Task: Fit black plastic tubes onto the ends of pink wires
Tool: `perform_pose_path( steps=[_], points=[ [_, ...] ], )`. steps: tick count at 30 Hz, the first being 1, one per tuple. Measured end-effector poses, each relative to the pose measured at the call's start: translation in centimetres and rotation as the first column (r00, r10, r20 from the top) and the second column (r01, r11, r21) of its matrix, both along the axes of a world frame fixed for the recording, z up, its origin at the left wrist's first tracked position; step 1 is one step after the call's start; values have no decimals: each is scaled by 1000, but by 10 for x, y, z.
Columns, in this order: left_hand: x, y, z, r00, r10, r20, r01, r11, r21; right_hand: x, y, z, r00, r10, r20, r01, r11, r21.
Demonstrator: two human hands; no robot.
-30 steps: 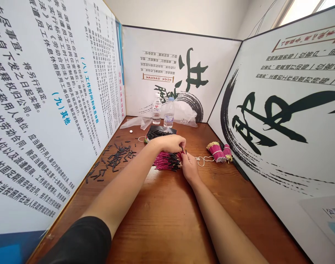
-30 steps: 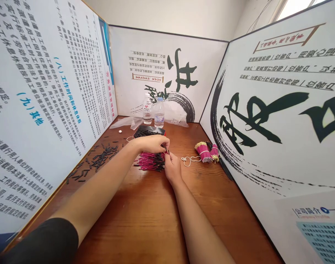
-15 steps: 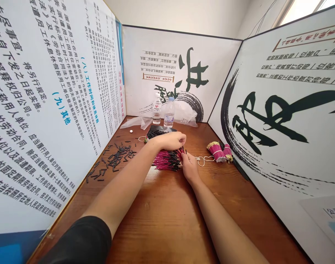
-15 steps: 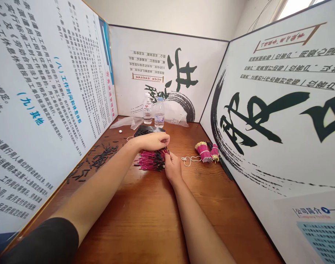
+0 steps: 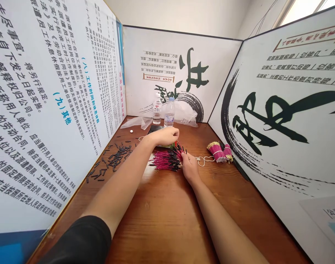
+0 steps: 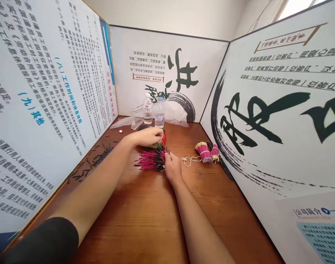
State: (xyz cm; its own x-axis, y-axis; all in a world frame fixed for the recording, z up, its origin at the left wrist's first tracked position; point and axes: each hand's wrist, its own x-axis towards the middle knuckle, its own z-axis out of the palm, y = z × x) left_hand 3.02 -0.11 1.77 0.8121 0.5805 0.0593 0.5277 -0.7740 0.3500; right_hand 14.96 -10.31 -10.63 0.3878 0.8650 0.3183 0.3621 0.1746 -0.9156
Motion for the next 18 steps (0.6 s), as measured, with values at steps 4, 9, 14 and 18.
perform_pose_path(
  steps=[4, 9, 14, 18],
  points=[
    [-9, 12, -3, 996, 90, -4, -90, 996, -26, 1, 1, -2, 1000, -7, 11, 7, 1000, 1],
    [-22, 38, -22, 966, 205, -159, -208, 978, -2, 2, 2, -4, 999, -25, 31, 25, 1000, -14],
    [-20, 51, -57, 927, 270, -260, -274, 962, 24, 2, 2, -4, 999, -23, 25, 23, 1000, -17],
    [-14, 51, -73, 905, 319, -283, -315, 947, 59, 1, 2, -3, 1000, -7, 15, 7, 1000, -20]
  ],
)
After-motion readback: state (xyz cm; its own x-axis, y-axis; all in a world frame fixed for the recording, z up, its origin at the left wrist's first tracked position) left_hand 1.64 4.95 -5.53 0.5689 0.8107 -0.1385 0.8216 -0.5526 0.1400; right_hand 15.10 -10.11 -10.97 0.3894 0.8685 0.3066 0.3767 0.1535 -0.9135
